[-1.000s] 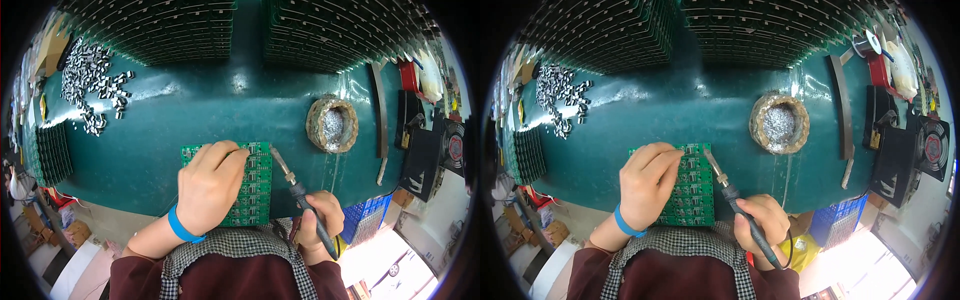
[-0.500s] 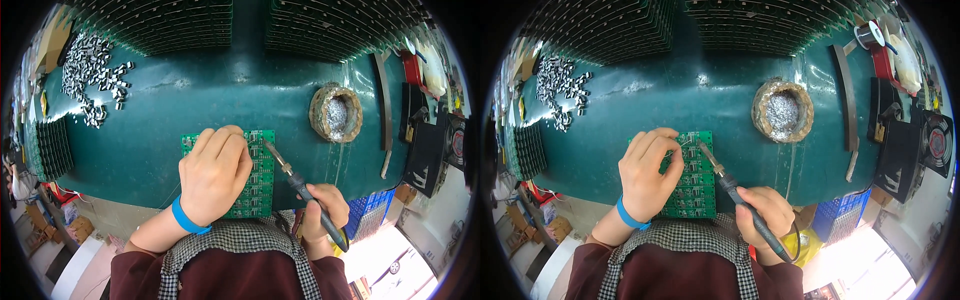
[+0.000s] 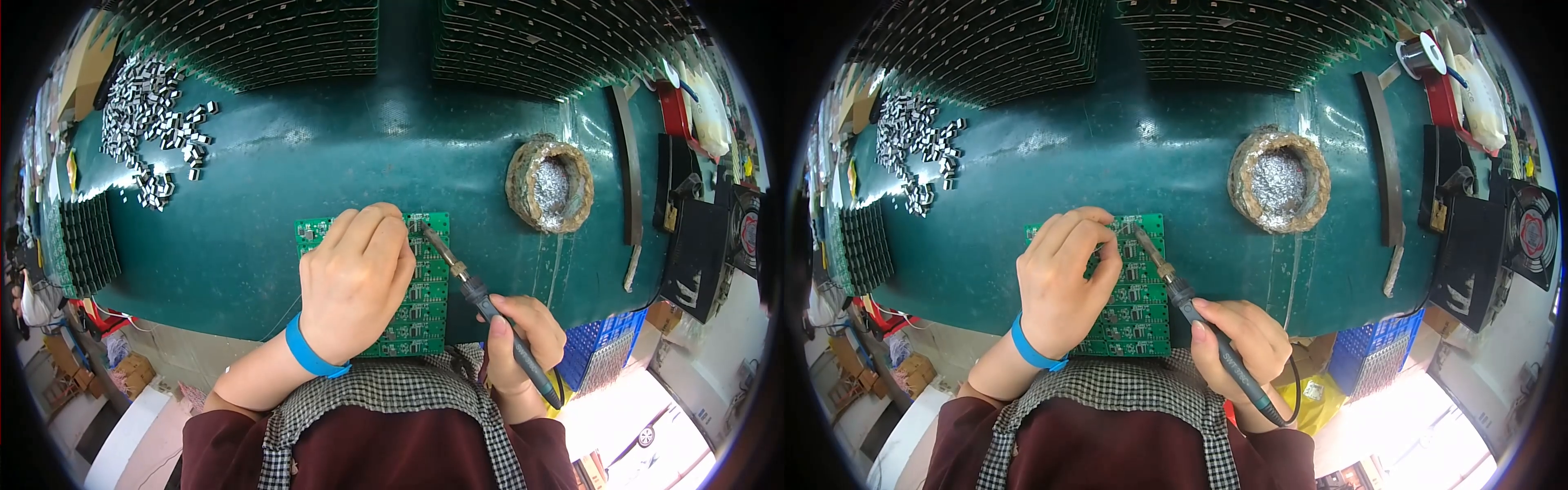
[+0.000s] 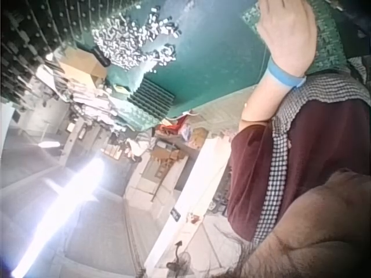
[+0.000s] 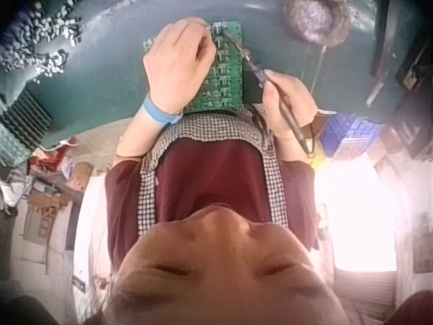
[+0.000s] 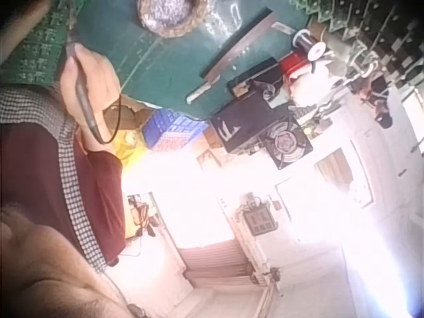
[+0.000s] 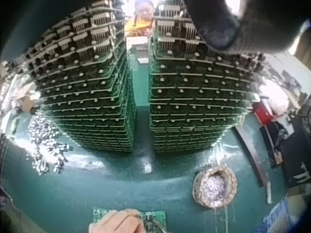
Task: The person turns a circuit board panel, solders electronic components onto it using a soldering iron, and places the board aside.
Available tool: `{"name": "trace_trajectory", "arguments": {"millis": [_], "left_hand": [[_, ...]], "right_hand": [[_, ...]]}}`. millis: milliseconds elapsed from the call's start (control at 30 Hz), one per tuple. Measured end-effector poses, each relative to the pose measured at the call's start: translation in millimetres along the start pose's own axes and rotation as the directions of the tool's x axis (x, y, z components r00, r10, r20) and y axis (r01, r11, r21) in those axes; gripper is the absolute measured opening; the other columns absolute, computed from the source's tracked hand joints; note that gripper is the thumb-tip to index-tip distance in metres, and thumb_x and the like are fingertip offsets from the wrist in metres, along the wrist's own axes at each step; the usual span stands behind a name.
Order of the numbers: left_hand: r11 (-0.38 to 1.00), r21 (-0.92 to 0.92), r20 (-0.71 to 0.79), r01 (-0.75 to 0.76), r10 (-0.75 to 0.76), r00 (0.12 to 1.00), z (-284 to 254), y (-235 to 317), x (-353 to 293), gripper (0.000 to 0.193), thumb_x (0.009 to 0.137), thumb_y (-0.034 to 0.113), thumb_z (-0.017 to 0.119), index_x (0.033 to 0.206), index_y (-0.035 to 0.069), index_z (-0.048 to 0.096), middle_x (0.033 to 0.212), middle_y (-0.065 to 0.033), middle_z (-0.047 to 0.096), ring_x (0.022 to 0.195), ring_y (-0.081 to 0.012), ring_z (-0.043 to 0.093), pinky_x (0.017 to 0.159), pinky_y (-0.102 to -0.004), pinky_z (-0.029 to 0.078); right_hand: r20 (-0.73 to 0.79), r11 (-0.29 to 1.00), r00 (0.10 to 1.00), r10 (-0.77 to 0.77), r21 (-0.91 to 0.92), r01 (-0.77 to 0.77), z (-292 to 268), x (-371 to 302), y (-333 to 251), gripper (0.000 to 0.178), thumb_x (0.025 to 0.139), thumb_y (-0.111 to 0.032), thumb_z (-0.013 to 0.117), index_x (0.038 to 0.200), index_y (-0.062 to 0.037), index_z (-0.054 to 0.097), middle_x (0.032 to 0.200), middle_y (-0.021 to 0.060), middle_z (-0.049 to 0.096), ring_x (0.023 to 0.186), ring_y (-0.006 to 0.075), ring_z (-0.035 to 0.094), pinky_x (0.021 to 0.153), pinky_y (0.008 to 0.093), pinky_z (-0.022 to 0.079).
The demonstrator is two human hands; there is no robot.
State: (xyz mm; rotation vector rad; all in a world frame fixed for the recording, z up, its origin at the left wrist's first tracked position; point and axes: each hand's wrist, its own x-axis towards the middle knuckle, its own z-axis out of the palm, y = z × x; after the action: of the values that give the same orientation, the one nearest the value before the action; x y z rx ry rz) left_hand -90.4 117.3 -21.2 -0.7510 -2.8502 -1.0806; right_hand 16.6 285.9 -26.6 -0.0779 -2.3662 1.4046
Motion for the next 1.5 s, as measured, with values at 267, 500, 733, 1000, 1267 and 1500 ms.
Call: {"name": "trace_trajectory", "arguments": {"millis": [267,500,733,1000,1267,1500], "left_hand": [[0.998,0.047,-0.027,-0.046,0.047,0.999,3.2,-1.7,0.3,0.015,0.068,-0.002,0.065,0.079,0.003,0.056,0.091,-0.0078,0.061,0.074,-0.0245,0.059,0.059,-0.0343,0.049],[0.993,0.080,-0.031,-0.087,0.090,0.995,4.9,-3.6,-2.8,0.012,0.070,0.002,0.067,0.081,0.003,0.062,0.094,-0.0066,0.058,0.076,-0.0219,0.058,0.056,-0.0334,0.050],[0.997,0.043,0.001,-0.069,0.069,0.998,2.0,-3.9,-3.5,0.014,0.070,0.000,0.067,0.081,0.003,0.061,0.095,-0.0069,0.058,0.076,-0.0226,0.058,0.057,-0.0339,0.049],[0.991,-0.133,0.050,0.021,-0.014,0.999,-5.7,1.2,-15.4,0.019,0.068,-0.007,0.066,0.083,0.001,0.059,0.092,-0.0108,0.064,0.077,-0.0284,0.060,0.069,-0.0357,0.049],[0.996,-0.086,-0.007,-0.010,0.009,1.000,1.8,0.9,-18.0,0.020,0.067,-0.007,0.066,0.085,0.001,0.060,0.094,-0.0111,0.064,0.081,-0.0287,0.061,0.071,-0.0359,0.050],[0.997,-0.082,-0.004,-0.014,0.014,1.000,3.9,0.3,-18.9,0.021,0.067,-0.007,0.068,0.085,0.001,0.061,0.096,-0.0107,0.063,0.082,-0.0292,0.061,0.070,-0.0361,0.050]], "right_hand": [[0.017,1.000,1.000,-0.005,-0.017,0.006,1.1,-0.1,-2.6,0.015,0.080,-0.005,0.063,0.090,0.0064,0.063,0.072,0.0159,0.064,0.058,0.0212,0.063,0.053,0.0270,0.049],[0.046,0.998,0.998,-0.053,-0.032,0.054,1.1,-2.0,-4.1,0.016,0.080,-0.005,0.064,0.092,0.0066,0.062,0.072,0.0156,0.064,0.058,0.0219,0.063,0.052,0.0276,0.049],[0.027,0.993,0.996,-0.089,-0.070,0.090,-5.8,-5.2,-4.4,0.019,0.073,-0.001,0.068,0.091,0.0045,0.065,0.066,0.0121,0.062,0.054,0.0231,0.062,0.050,0.0298,0.051],[-0.007,0.992,0.993,-0.117,-0.038,0.117,-13.2,-12.4,-4.6,0.016,0.075,-0.005,0.067,0.088,0.0040,0.064,0.066,0.0121,0.062,0.053,0.0231,0.061,0.049,0.0307,0.051],[0.056,0.991,0.991,-0.125,-0.046,0.127,-8.5,-9.1,-3.0,0.016,0.074,-0.004,0.068,0.089,0.0038,0.065,0.067,0.0116,0.063,0.051,0.0218,0.061,0.047,0.0286,0.050],[0.060,0.995,0.994,-0.091,-0.044,0.094,-6.4,-11.7,-4.8,0.014,0.076,-0.005,0.063,0.086,0.0053,0.063,0.064,0.0133,0.060,0.053,0.0236,0.059,0.051,0.0308,0.047]]}}
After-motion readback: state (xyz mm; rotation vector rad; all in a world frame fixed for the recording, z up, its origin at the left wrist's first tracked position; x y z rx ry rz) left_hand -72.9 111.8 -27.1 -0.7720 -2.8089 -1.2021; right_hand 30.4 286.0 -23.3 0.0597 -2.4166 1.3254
